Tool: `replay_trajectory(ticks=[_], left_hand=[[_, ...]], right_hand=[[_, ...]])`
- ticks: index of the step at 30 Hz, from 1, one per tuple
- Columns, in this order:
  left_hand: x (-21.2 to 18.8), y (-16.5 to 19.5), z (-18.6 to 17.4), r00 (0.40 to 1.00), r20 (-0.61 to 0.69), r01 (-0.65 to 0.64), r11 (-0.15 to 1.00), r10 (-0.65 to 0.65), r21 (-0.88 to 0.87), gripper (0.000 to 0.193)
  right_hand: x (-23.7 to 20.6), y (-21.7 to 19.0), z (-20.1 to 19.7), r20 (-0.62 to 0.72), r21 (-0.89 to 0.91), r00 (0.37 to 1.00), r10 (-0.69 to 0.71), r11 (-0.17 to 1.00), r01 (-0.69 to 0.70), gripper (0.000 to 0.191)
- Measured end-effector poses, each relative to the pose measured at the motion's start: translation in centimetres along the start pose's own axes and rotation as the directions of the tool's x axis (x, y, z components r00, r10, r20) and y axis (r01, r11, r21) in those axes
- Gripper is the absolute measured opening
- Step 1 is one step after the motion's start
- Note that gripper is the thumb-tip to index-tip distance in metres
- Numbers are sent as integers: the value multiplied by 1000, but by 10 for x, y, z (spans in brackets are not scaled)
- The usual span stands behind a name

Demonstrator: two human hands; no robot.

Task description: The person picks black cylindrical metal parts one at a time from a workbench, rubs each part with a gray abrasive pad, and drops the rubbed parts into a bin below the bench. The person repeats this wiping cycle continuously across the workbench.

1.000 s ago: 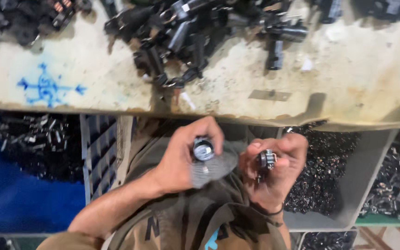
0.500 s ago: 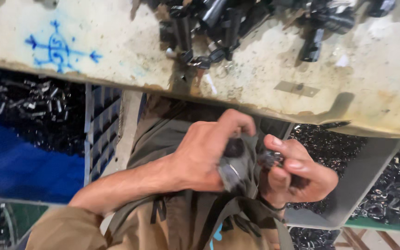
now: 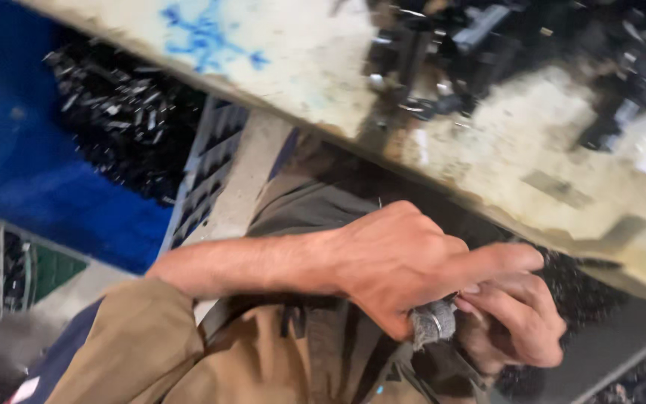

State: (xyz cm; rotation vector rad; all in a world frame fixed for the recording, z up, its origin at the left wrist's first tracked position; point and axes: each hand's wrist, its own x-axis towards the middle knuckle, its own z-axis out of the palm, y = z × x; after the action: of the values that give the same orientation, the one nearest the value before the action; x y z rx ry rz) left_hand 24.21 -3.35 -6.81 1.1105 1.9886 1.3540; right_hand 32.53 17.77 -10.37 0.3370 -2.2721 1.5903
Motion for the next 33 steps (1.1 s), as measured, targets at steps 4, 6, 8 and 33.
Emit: replay_trajectory(ticks=[4, 6, 8, 33], left_hand=[[-3, -2, 0, 998, 58, -26, 990, 18, 139, 115], [-9, 1, -13, 998, 61, -39, 985, 29, 169, 119], [-25, 13, -35, 992, -117, -33, 993, 46, 110, 110], [4, -4, -73, 716, -695, -419, 758, -64, -501, 28]], right_hand=[[23, -2, -1, 133, 115, 991, -2, 993, -14, 26], [32, -9, 11, 221, 133, 973, -71, 990, 42, 27], [37, -16, 23, 367, 85, 911, -187, 982, 167, 28], [20, -16, 34, 397, 874, 701, 592, -477, -93, 26]])
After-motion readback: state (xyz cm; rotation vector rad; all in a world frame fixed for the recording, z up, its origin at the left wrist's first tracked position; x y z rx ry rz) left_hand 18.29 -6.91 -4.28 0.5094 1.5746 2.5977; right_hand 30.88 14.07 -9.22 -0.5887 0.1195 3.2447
